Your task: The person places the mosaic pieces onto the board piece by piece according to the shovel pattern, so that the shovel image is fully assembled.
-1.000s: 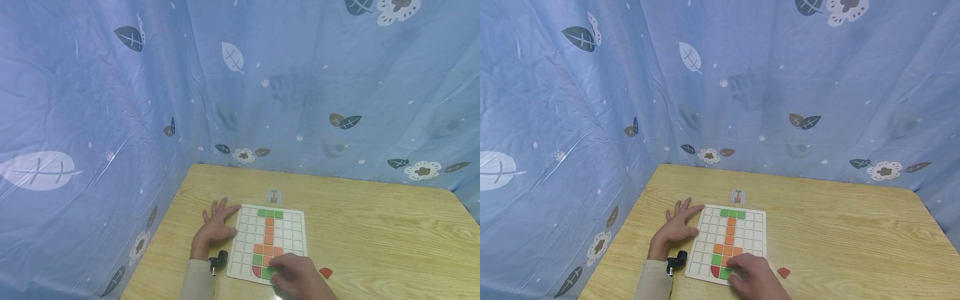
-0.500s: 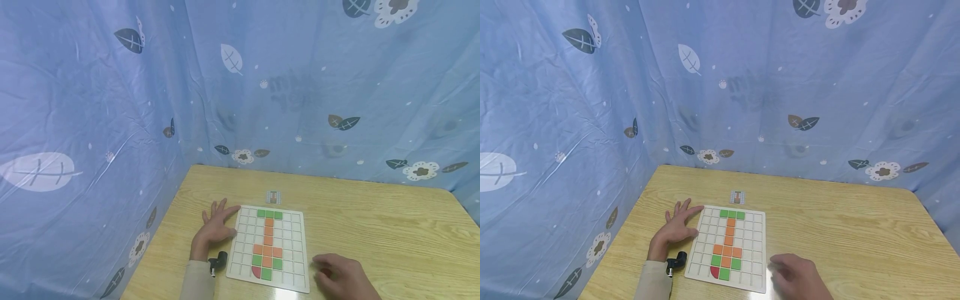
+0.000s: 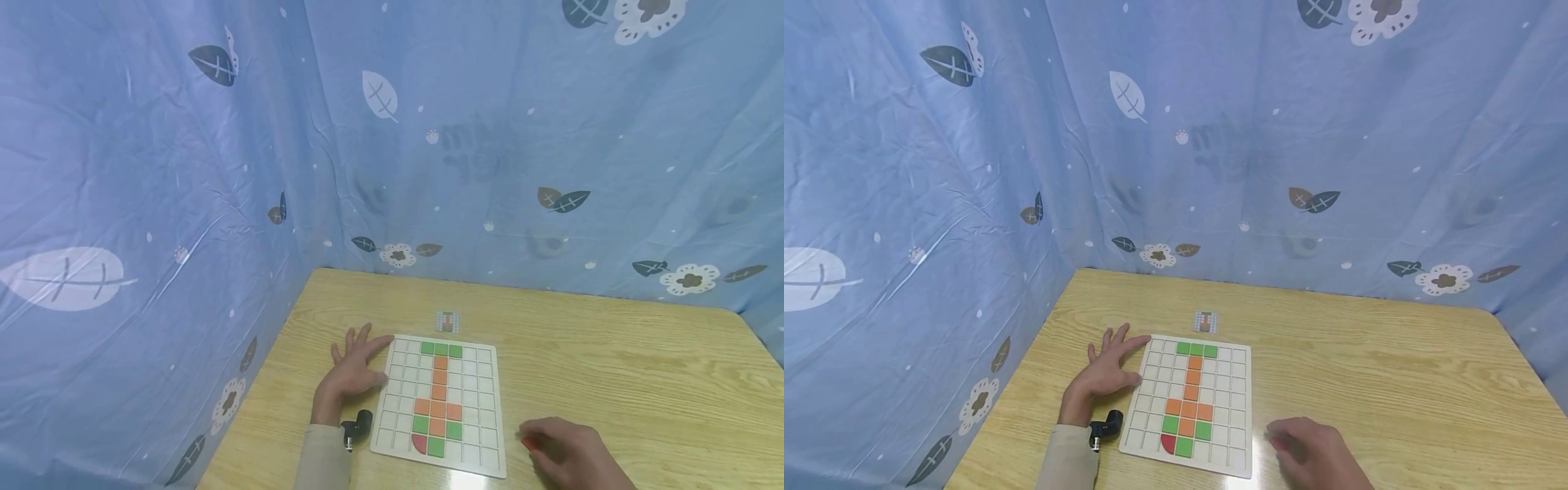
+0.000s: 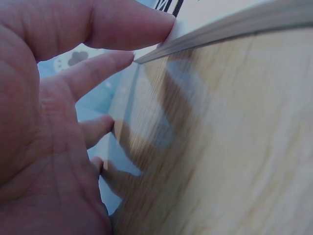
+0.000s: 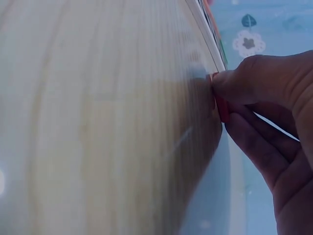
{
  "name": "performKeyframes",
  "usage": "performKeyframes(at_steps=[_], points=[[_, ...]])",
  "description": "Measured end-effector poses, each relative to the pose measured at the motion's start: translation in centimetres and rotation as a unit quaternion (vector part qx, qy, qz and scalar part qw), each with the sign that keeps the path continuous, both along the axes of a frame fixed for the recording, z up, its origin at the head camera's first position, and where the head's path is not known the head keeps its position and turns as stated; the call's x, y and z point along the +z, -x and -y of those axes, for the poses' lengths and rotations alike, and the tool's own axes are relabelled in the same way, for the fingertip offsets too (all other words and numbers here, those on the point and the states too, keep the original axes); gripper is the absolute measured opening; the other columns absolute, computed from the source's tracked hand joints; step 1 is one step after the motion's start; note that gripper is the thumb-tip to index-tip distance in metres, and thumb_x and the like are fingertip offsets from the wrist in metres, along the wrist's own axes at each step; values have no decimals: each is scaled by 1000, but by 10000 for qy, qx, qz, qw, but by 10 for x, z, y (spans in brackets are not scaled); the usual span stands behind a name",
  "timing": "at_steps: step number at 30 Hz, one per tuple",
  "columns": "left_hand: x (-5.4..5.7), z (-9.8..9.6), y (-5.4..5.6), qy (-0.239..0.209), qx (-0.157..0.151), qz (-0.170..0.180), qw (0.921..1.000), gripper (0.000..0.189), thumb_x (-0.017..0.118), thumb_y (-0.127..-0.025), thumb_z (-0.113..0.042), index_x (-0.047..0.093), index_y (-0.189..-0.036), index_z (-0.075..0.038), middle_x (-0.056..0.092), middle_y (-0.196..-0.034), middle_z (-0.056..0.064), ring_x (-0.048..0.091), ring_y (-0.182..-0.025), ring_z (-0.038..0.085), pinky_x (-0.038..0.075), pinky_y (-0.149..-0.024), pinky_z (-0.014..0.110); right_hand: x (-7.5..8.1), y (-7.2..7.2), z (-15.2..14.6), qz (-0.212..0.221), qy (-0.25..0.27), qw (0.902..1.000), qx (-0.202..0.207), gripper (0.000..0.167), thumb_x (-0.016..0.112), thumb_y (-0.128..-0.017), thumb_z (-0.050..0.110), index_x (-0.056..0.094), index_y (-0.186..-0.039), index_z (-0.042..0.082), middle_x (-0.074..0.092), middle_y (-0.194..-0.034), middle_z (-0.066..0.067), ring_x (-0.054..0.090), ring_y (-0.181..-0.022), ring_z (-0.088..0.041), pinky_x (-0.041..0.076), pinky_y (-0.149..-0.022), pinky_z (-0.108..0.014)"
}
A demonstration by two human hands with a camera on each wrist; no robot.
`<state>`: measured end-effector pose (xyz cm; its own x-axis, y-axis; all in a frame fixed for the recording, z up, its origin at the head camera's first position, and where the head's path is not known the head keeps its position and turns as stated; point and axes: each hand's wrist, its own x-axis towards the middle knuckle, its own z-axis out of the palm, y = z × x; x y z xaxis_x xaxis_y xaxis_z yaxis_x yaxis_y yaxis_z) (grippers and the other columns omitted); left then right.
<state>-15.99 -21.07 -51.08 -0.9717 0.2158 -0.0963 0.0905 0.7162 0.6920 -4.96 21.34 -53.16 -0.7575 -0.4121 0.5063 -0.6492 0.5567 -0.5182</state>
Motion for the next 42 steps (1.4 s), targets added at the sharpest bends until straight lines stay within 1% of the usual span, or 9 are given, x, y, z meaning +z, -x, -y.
performKeyframes(at_steps=[6, 11, 13, 15, 22, 28, 32, 37, 42], points=[[0, -1, 1, -28, 24, -17, 10000, 91, 75, -70, -13, 60, -159, -28, 18, -183, 20, -6, -169, 52, -17, -123, 83, 5, 1, 9, -68, -394, 9964, -746, 46, 97, -66, 1, 80, -101, 26, 74, -95, 26, 68, -87, 8, 47, -85, 0], [1, -2, 1, -57, 30, -9, 10000, 92, 75, -70, -13, 60, -159, -28, 17, -183, 19, -7, -169, 52, -18, -124, 82, 12, 0, 15, 426, -809, 9835, -1563, 37, 99, -69, 9, 81, -95, 29, 76, -93, 24, 71, -90, 5, 61, -82, -19], [1, -2, 1, -44, 30, -4, 10000, 92, 75, -70, -13, 59, -159, -28, 17, -183, 19, -7, -169, 52, -18, -124, 82, 14, 0, 16, 584, -895, 9795, -1710, 34, 99, -71, 12, 82, -95, 28, 79, -94, 20, 73, -91, 2, 64, -82, -29], [1, -2, 1, -44, 35, -7, 10000, 92, 75, -70, -13, 60, -159, -28, 17, -183, 19, -7, -169, 52, -18, -124, 82, 14, -2, 16, 607, -902, 9779, -1785, 33, 99, -71, 12, 82, -95, 27, 80, -94, 17, 74, -90, 0, 65, -81, -29], [2, -2, 0, -50, 28, -27, 10000, 92, 75, -69, -13, 60, -159, -29, 17, -183, 19, -6, -169, 52, -18, -123, 83, 5, -12, 14, 456, -88, 9890, -1402, 39, 97, -69, 0, 84, -99, 22, 81, -95, 19, 71, -89, 8, 48, -80, 0], [1, 1, 0, -48, 30, -10, 10000, 92, 74, -69, -14, 59, -159, -27, 17, -183, 20, -7, -169, 52, -18, -123, 83, -4, -13, 17, -263, 220, 9963, -787, 50, 98, -57, -5, 83, -98, 20, 85, -99, 8, 75, -93, 6, 49, -87, 1], [1, 1, -1, -41, 21, -19, 10000, 92, 74, -69, -14, 59, -160, -26, 17, -183, 20, -6, -169, 52, -18, -123, 83, 2, -8, 16, -314, 78, 9979, -566, 50, 98, -59, -4, 82, -101, 20, 82, -97, 12, 74, -91, 5, 49, -87, 0], [1, 1, -1, -55, 9, -19, 10000, 92, 74, -70, -13, 59, -159, -26, 17, -183, 20, -7, -169, 53, -18, -123, 83, 20, 1, 11, 302, -386, 9974, -523, 45, 96, -72, 2, 80, -109, 23, 75, -97, 24, 71, -91, 3, 53, -85, -5], [0, 0, -1, -72, -6, -26, 10000, 91, 75, -70, -12, 60, -159, -26, 18, -183, 20, -6, -169, 53, -18, -123, 83, 29, 9, 7, 1391, -986, 9847, -369, 37, 87, -87, 8, 78, -113, 32, 69, -99, 27, 59, -89, 6, 56, -75, -21]])
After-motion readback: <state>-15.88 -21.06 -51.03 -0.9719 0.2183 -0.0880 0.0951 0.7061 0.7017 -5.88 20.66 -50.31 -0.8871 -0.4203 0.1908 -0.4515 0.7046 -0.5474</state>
